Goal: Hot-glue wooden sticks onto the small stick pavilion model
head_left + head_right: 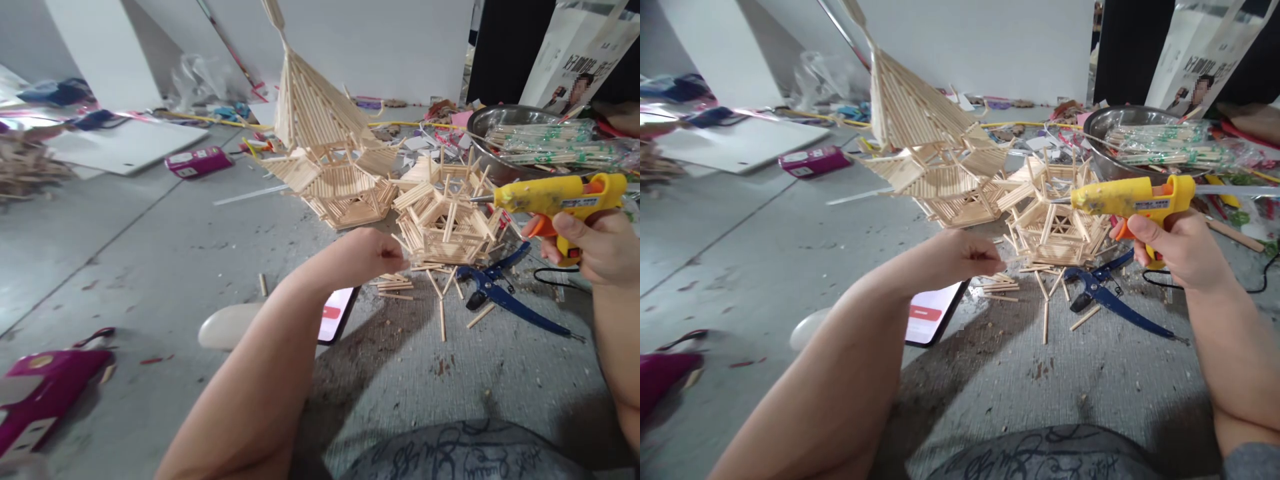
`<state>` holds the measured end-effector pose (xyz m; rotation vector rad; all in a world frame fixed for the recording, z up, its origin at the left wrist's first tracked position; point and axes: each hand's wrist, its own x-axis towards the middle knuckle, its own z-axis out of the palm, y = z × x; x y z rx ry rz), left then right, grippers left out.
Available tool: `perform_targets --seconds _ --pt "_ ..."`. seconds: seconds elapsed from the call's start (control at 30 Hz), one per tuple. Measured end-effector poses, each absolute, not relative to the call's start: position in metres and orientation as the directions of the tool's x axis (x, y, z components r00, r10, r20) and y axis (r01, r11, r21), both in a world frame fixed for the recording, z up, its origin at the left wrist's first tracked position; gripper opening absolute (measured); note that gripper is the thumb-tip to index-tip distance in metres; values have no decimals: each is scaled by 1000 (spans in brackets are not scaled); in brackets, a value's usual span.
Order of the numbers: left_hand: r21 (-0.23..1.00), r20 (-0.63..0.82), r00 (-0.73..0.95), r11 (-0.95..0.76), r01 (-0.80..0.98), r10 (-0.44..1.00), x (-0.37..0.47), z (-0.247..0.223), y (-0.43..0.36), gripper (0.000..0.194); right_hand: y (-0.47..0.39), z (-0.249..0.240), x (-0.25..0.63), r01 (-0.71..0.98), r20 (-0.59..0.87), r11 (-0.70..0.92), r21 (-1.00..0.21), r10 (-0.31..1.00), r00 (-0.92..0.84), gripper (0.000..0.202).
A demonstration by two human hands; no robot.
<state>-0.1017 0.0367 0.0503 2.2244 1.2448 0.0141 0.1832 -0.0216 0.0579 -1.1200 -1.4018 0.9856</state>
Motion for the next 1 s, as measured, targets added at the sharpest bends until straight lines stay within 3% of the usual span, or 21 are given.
perform_targets --seconds 0.17,0.33,0.5,0.7,1.0 --pt "205 -416 578 -547 812 702 -91 26 38 19 -22 58 185 128 226 226 -966 974 -17 21" --pt "211 -407 630 -603 769 661 -82 17 39 24 -23 59 186 140 233 235 -962 972 -29 22" --pt "67 -415 513 -537 841 752 -98 33 41 24 -23 60 185 151 236 238 -959 971 -33 22" --pt "-53 -475 483 -572 818 736 -95 16 41 27 -23 56 187 140 234 236 -962 972 -34 18" --pt "-13 -446 499 -562 827 743 -88 16 38 26 -24 61 184 160 230 232 -959 973 -36 23"
